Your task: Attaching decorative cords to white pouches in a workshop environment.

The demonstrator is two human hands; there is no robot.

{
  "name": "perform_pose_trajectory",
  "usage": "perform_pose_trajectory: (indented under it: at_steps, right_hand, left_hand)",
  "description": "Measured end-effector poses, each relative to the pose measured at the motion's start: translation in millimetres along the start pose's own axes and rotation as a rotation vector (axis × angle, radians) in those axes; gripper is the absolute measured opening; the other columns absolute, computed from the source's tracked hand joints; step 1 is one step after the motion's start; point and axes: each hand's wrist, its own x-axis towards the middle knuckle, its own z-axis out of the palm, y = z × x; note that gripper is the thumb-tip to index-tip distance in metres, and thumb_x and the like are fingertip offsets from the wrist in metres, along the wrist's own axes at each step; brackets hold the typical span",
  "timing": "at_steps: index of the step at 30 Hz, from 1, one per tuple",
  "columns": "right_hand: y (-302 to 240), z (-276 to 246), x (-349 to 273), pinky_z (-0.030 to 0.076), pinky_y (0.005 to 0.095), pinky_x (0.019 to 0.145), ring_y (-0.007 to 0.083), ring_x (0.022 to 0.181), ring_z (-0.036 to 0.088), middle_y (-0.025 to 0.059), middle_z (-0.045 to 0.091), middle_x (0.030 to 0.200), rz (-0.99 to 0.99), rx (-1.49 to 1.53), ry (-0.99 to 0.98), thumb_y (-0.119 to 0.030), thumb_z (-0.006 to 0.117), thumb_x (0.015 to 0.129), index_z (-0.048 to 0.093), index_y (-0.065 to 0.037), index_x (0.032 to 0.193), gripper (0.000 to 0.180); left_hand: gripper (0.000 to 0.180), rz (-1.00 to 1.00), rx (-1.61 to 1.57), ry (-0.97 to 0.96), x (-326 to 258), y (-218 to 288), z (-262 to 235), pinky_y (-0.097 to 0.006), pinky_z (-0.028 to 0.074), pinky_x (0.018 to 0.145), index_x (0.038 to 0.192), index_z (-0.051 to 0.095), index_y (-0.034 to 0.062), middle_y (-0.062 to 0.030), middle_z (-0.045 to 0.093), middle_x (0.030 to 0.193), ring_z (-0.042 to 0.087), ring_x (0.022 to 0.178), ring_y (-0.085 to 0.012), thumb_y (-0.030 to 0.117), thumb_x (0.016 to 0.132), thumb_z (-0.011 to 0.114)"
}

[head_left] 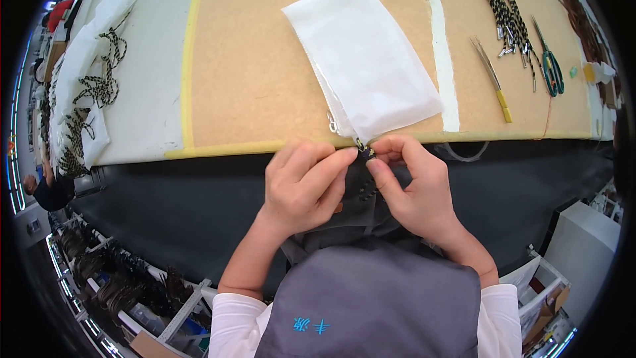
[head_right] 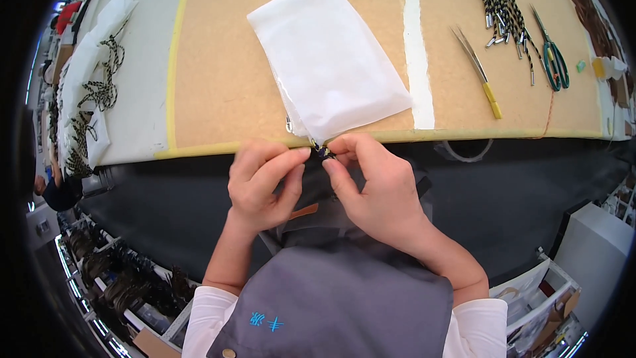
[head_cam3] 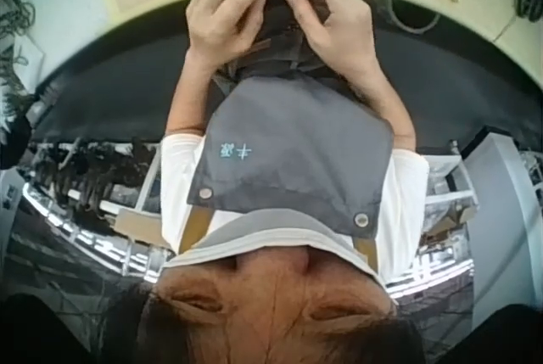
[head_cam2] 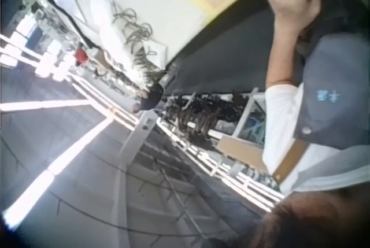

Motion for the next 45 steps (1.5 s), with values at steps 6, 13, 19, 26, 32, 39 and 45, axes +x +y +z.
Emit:
perform_pose_trajectory:
  at_steps: [6, 13, 19, 26, 32, 39, 45]
  right_hand:
    - [7, -21, -11, 0.055, 0.0277, 0.078, 0.015, 0.085, 0.071, 0.0097, 0.068, 0.096, 0.33, 0.44, -0.132, -0.004, 0.06, 0.098, 0.058, 0.004, 0.11, 0.015]
    - [12, -25, -13, 0.055, 0.0239, 0.068, 0.0112, 0.079, 0.07, 0.0068, 0.069, 0.089, 0.347, 0.393, -0.097, -0.004, 0.067, 0.093, 0.06, 0.003, 0.107, 0.017]
    - [19, -17, -8, 0.056, 0.0248, 0.07, 0.0113, 0.079, 0.069, 0.0071, 0.07, 0.089, 0.126, 0.197, -0.034, -0.002, 0.074, 0.088, 0.063, 0.002, 0.105, 0.02]
    - [24, -15, -10, 0.057, 0.0283, 0.071, 0.0158, 0.079, 0.07, 0.01, 0.071, 0.091, -0.055, 0.066, 0.09, -0.004, 0.078, 0.086, 0.064, 0.0, 0.106, 0.024]
    - [30, -13, -5, 0.058, 0.0303, 0.067, 0.0214, 0.075, 0.071, 0.011, 0.071, 0.09, -0.259, -0.058, 0.156, 0.0, 0.081, 0.08, 0.066, -0.001, 0.103, 0.028]
    - [20, -22, 4, 0.054, 0.0324, 0.06, 0.025, 0.07, 0.068, 0.0125, 0.068, 0.085, -0.248, -0.065, 0.033, -0.002, 0.078, 0.082, 0.066, 0.0, 0.098, 0.02]
    - [17, -20, 1, 0.053, 0.0325, 0.059, 0.0241, 0.066, 0.067, 0.0126, 0.068, 0.082, -0.103, 0.03, -0.017, -0.005, 0.079, 0.083, 0.065, 0.001, 0.097, 0.02]
  left_hand:
    - [0.028, 0.222, 0.142, -0.158, 41, -12, 4, -0.033, 0.04, 0.091, 0.099, 0.076, 0.0212, -0.0059, 0.057, 0.13, 0.047, 0.113, -0.0258, 0.012, 0.073, 0.08]
    - [0.02, 0.257, 0.037, -0.244, 52, -11, 9, -0.035, 0.034, 0.093, 0.088, 0.07, 0.0205, -0.0036, 0.057, 0.127, 0.045, 0.11, -0.025, 0.016, 0.07, 0.079]
    - [0.02, 0.269, 0.053, -0.281, 57, -10, 12, -0.036, 0.031, 0.095, 0.086, 0.07, 0.0192, 0.0004, 0.06, 0.121, 0.048, 0.111, -0.0242, 0.014, 0.07, 0.078]
    - [0.018, 0.207, -0.008, -0.281, 61, -9, 11, -0.038, 0.03, 0.095, 0.086, 0.07, 0.0172, 0.0004, 0.06, 0.119, 0.048, 0.112, -0.025, 0.011, 0.071, 0.077]
    - [0.017, 0.187, -0.041, -0.331, 64, -6, 9, -0.04, 0.029, 0.096, 0.087, 0.07, 0.0161, 0.0001, 0.061, 0.116, 0.048, 0.112, -0.0256, 0.01, 0.072, 0.076]
    - [0.014, 0.216, -0.09, -0.335, 62, -11, 8, -0.04, 0.028, 0.097, 0.089, 0.072, 0.0141, -0.0004, 0.061, 0.114, 0.048, 0.112, -0.0286, 0.012, 0.076, 0.075]
    - [0.014, 0.237, -0.089, -0.341, 63, -13, 8, -0.04, 0.029, 0.098, 0.089, 0.072, 0.0141, -0.0016, 0.061, 0.115, 0.049, 0.112, -0.0295, 0.013, 0.076, 0.076]
